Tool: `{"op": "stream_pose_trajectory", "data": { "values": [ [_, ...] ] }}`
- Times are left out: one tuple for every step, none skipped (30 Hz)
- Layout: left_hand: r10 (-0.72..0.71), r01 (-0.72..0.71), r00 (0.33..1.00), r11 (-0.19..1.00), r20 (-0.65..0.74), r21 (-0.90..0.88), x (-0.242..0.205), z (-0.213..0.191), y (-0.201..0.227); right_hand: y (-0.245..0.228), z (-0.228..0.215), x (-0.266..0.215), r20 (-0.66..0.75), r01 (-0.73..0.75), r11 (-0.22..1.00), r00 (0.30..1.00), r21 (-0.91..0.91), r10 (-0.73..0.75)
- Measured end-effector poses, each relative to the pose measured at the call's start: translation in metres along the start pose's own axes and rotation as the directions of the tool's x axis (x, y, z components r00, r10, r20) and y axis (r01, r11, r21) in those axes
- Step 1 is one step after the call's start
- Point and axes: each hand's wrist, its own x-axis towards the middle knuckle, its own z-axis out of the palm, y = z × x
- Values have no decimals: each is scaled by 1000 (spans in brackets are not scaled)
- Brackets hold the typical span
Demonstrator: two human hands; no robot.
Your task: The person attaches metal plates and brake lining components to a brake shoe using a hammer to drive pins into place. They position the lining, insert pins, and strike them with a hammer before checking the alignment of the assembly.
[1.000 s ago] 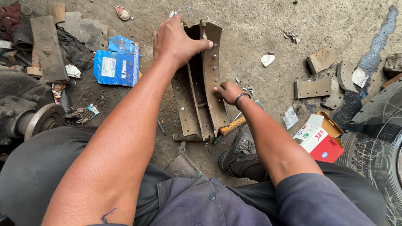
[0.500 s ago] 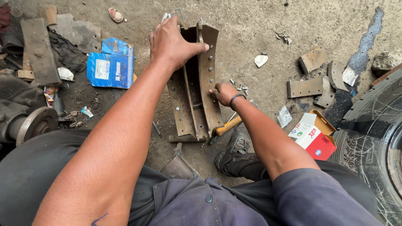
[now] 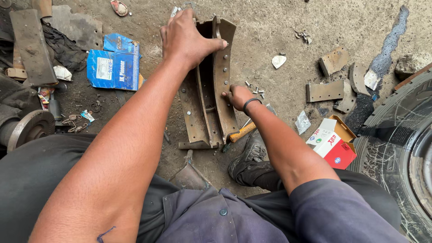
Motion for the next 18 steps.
{"op": "stream_pose_trajectory", "data": {
  "values": [
    [20, -20, 1000, 1000, -15, -1, 1, 1, 1, -1, -1, 0, -57, 5, 1000, 998, -2, -5],
    [13, -13, 1000, 1000, -3, 7, 3, 2, 3, -1, -2, 1, -51, -9, 1000, 999, 2, 10],
    [4, -4, 1000, 1000, 8, 16, 4, 3, 4, -2, -5, 2, -43, -22, 1000, 999, 7, 22],
    [-5, 4, 1000, 1000, 20, 26, 5, 3, 4, -3, -6, 3, -34, -35, 999, 999, 11, 35],
    [-25, 25, 999, 1000, 23, 19, 8, 3, 3, -5, -6, 7, -13, -47, 999, 999, 24, 47],
    [-45, 45, 999, 999, 26, 13, 11, 3, 1, -6, -7, 10, 8, -60, 998, 998, 36, 59],
    [-65, 65, 997, 998, 43, 2, 10, 6, -1, -4, -5, 7, 36, -86, 995, 996, 49, 84],
    [-27, 27, 1000, 1000, 4, 6, 10, 8, -2, -2, -2, 3, 4, -77, 993, 997, 94, 77],
    [12, -12, 999, 1000, -43, 5, 10, 9, -1, 1, -2, -1, -35, -65, 989, 997, 130, 71],
    [51, -51, 995, 999, -90, 5, 10, 10, 0, 4, -2, -6, -74, -52, 985, 995, 164, 65],
    [15, -15, 999, 1000, -29, 10, 10, 10, 1, 2, 1, -9, -119, -73, 983, 989, 171, 94],
    [-21, 21, 999, 1000, 31, 18, 11, 10, 2, 0, 7, -12, -163, -93, 980, 979, 178, 122],
    [-58, 55, 994, 998, 91, 29, 12, 10, 3, -2, 12, -13, -207, -112, 976, 967, 187, 150],
    [-4, 3, 998, 1000, 56, 11, 13, 10, 4, -3, 17, -12, -230, -158, 957, 949, 244, 215],
    [44, -44, 999, 999, 26, -6, 12, 12, 4, -4, 26, -13, -241, -206, 931, 928, 301, 283],
    [92, -92, 996, 996, -4, -21, 9, 13, 4, -4, 34, -13, -249, -251, 900, 903, 357, 350],
    [66, -66, 998, 998, 7, -24, 7, 13, 5, -3, 40, -13, -266, -264, 892, 889, 367, 373],
    [40, -40, 999, 999, 18, -27, 4, 12, 5, -1, 44, -13, -284, -277, 884, 874, 377, 395]
  ]
}}
